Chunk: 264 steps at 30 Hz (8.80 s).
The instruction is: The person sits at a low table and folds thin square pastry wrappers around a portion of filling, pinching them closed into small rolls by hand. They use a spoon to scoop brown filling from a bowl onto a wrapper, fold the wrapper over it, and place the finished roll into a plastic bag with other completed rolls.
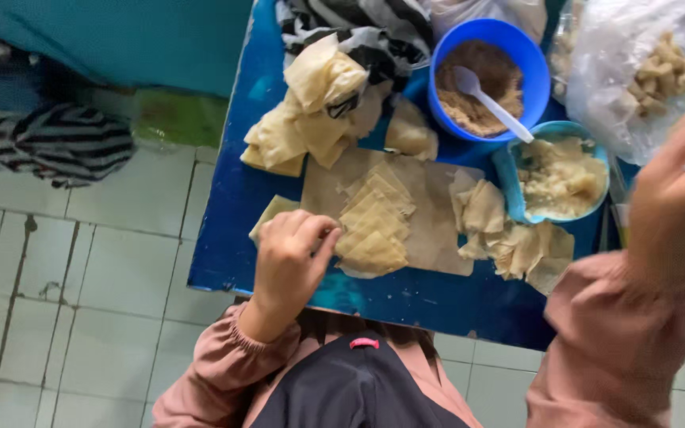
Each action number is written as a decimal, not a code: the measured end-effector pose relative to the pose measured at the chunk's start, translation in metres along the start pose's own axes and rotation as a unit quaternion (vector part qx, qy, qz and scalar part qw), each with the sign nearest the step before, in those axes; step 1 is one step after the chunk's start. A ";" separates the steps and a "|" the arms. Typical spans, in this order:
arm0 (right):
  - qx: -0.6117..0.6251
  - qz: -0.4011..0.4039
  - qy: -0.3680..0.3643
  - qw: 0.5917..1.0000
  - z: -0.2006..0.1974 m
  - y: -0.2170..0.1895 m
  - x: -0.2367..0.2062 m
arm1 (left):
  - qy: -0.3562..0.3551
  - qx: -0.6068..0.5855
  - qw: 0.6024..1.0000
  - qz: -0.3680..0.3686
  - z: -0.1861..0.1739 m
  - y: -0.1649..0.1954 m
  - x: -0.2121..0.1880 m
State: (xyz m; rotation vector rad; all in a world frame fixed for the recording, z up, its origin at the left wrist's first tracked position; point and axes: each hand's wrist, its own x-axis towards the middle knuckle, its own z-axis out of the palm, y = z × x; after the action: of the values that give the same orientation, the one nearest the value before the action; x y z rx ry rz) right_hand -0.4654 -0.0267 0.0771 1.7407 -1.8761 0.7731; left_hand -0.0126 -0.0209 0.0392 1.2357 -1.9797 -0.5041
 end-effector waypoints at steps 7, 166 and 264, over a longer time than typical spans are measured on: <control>0.251 -0.309 -0.298 0.868 -0.023 -0.191 -0.074 | -0.063 -0.012 0.998 0.021 0.009 -0.001 -0.003; 0.310 -0.036 -0.235 0.920 -0.024 -0.176 -0.105 | -0.133 -0.026 0.976 0.168 0.069 0.045 0.015; -0.064 0.010 0.039 0.997 -0.038 -0.114 -0.047 | -0.052 -0.001 0.998 0.018 -0.010 0.006 0.028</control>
State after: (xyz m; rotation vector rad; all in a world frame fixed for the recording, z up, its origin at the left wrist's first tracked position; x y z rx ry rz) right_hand -0.3494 0.0292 0.0837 1.5929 -1.8505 0.7020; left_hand -0.0161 -0.0424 0.0606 1.1920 -2.0847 -0.5621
